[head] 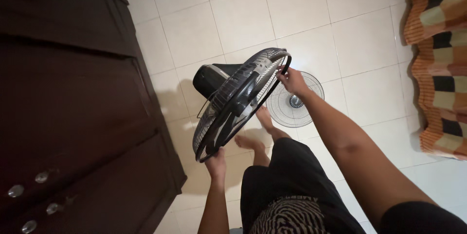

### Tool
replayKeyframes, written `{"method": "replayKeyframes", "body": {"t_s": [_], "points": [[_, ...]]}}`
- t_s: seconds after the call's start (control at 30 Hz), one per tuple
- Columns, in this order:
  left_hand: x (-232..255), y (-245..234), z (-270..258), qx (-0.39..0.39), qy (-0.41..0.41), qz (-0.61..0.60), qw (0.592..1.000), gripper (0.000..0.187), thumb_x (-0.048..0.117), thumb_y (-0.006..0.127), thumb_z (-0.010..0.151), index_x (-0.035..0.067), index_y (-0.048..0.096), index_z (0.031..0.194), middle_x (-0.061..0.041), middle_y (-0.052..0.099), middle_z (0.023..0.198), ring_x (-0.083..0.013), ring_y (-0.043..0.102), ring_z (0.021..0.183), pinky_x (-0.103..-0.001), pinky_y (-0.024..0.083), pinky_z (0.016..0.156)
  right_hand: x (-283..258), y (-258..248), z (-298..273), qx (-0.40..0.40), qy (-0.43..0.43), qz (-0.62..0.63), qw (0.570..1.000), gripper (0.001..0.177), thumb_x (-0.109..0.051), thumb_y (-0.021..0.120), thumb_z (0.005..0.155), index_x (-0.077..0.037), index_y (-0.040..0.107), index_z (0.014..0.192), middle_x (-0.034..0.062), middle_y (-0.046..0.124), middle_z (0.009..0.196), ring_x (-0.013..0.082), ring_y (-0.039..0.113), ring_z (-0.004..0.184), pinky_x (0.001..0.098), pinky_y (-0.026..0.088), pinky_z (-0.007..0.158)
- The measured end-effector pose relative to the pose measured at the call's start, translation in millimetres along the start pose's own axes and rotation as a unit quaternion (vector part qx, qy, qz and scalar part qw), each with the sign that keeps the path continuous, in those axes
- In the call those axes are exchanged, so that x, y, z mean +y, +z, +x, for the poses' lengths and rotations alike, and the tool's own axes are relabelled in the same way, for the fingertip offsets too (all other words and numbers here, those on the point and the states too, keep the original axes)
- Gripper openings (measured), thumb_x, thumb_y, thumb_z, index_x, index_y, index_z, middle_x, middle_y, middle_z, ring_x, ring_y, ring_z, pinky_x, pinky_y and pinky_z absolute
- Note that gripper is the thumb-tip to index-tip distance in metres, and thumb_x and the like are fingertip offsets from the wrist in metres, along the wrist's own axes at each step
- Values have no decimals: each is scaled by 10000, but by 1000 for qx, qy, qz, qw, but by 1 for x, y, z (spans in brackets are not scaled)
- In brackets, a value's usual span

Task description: The person assembles a standing fan by attaching the fan blades to the motor housing, securing them with a nut, and then attaching the front and rear wire cages. The task is performed on a tiled floor in a bedroom.

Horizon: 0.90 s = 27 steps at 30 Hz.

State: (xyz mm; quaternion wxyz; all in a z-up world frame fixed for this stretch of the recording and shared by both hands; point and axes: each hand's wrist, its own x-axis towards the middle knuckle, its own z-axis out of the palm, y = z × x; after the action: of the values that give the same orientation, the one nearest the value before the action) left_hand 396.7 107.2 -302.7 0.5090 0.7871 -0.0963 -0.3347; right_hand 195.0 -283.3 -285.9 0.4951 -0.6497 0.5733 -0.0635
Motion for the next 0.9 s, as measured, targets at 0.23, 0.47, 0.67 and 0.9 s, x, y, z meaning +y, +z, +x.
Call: {"method": "replayKeyframes", "body": {"t_s": [0.23,0.47,0.67,0.9], "points": [[-28,6,-2,-7,9,-25,1000,281,-13,701,901,-59,639,1171,-95,697,1126,-158,655,1007,-303,535,914,18,13,4,-20,-60,83,995,322,-91,592,959,1,635,1264,101,754,1026,171,740,848,294,605,735],[-26,12,-1,2,-16,-109,994,268,-27,705,872,-58,635,1129,-66,688,1081,-137,650,949,-301,552,856,22,13,11,-21,-8,42,999,238,-83,624,971,40,659,1172,152,750,902,191,744,808,324,580,705],[-12,10,-5,1,-22,-11,1000,222,-59,692,892,-82,648,1109,-86,712,1027,-156,673,910,-311,560,837,28,18,15,6,-4,53,999,227,-87,623,975,31,645,1168,131,726,852,186,726,743,339,579,665],[-14,9,-3,-14,-60,-50,997,203,-25,625,947,-91,623,1139,-113,701,1015,-183,713,871,-315,606,811,30,25,32,-29,28,116,992,197,-56,620,972,-9,680,1154,93,731,945,174,688,830,332,576,718]]}}
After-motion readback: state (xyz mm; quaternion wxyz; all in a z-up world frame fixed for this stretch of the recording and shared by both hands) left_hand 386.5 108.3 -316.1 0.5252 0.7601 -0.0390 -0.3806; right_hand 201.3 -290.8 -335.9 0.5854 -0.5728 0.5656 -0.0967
